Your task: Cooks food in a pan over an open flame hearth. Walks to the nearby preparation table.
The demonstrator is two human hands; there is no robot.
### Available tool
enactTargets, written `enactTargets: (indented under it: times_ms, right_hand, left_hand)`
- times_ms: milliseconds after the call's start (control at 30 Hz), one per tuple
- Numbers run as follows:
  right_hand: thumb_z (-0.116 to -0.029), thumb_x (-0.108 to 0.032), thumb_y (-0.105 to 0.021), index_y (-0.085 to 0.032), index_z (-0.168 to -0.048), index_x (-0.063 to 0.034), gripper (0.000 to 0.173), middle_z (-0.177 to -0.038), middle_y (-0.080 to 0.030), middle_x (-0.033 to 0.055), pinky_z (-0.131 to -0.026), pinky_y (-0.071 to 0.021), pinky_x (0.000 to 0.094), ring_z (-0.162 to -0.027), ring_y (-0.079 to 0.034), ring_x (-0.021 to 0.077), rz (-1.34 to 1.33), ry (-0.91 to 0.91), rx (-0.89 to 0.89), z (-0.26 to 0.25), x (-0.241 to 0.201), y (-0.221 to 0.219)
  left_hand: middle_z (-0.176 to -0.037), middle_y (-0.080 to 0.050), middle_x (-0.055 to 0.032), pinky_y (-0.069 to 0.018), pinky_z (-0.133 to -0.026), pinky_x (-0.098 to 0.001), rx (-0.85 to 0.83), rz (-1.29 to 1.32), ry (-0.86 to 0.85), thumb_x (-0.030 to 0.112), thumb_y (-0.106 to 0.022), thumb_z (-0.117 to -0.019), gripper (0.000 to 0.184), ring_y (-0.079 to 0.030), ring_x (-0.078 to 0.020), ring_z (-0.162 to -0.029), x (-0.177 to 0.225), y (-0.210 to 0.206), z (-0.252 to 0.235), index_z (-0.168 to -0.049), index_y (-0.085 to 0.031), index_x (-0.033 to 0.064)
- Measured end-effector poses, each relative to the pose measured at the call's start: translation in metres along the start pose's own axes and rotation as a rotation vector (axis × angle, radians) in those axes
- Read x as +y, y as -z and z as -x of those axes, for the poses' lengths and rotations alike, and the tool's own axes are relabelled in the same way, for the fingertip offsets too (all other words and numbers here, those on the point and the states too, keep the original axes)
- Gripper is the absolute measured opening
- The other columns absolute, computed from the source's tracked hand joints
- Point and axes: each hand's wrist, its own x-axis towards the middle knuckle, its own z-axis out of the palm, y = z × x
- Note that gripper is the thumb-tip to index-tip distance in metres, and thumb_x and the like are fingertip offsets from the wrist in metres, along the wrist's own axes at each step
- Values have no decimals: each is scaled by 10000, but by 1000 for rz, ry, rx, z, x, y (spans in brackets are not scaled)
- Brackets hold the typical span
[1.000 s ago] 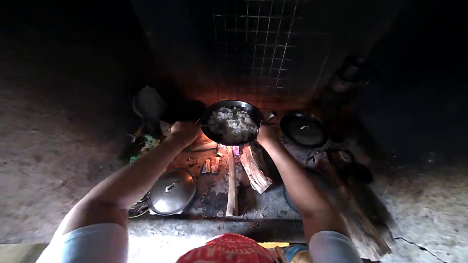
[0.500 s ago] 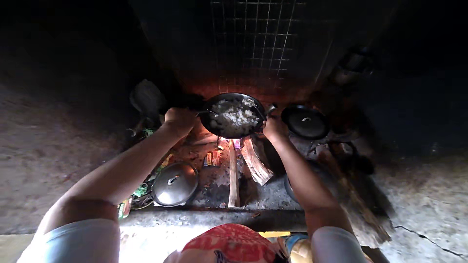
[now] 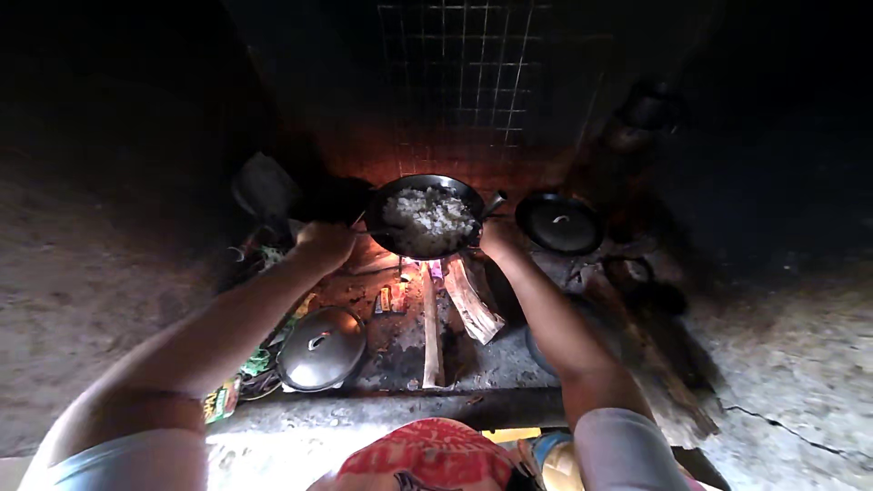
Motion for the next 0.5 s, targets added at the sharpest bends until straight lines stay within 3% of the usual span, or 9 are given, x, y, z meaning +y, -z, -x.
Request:
enactTargets:
  times_ms: [67, 133, 267, 333, 400, 500]
  right_hand:
    - [-1027, -206, -559, -658, -1258, 14, 334, -1308, -645, 266, -973, -486, 687, -1236, -613, 452, -7, 24, -33, -1, -5, -1]
    - [-1042, -218, -542, -663, -1258, 5, 333, -1308, -647, 261, -997, -479, 677, -1244, -609, 446, -22, 65, -34, -11, 1, 5]
    - [-1094, -280, -461, -627, -1386, -54, 404, -1354, -639, 232, -1057, -456, 650, -1285, -597, 413, -121, 114, 61, -22, 15, 36]
    - [-1096, -292, -456, -616, -1415, -86, 413, -1356, -643, 217, -1041, -462, 661, -1282, -600, 411, -146, 104, 146, -23, 16, 46]
    - [-1094, -299, -459, -614, -1419, -103, 409, -1346, -652, 206, -1023, -474, 660, -1271, -609, 404, -168, 84, 186, -23, 13, 48]
    - [-1088, -307, -465, -634, -1392, -107, 401, -1340, -656, 200, -1017, -479, 660, -1257, -616, 402, -171, 73, 180, -22, 10, 40]
  left_hand:
    - [-1277, -652, -205, -550, -805, -669, 21, 25, -16, 190, -578, -1028, 348, -661, -461, -1087, 9, -12, -9, -1372, -627, 168]
    - [-1238, -666, -207, -556, -765, -665, 37, 39, 12, 172, -612, -996, 323, -673, -457, -1049, 15, -3, -8, -1316, -655, 158]
    - [-1303, -637, -210, -561, -738, -659, 102, 87, 48, 103, -613, -979, 568, -676, -465, -1042, 18, 41, 11, -1496, -532, 324]
    - [-1279, -632, -237, -560, -715, -657, 162, 92, 4, 69, -613, -969, 587, -677, -478, -1012, 30, 47, 3, -1503, -523, 298]
    - [-1217, -660, -245, -551, -711, -665, 171, 126, -31, 32, -623, -943, 530, -672, -489, -1004, 55, 46, -12, -1431, -577, 233]
    - [-1264, -650, -220, -552, -787, -658, 139, 161, -106, 30, -605, -955, 490, -662, -471, -1053, 92, 33, -47, -1423, -590, 172]
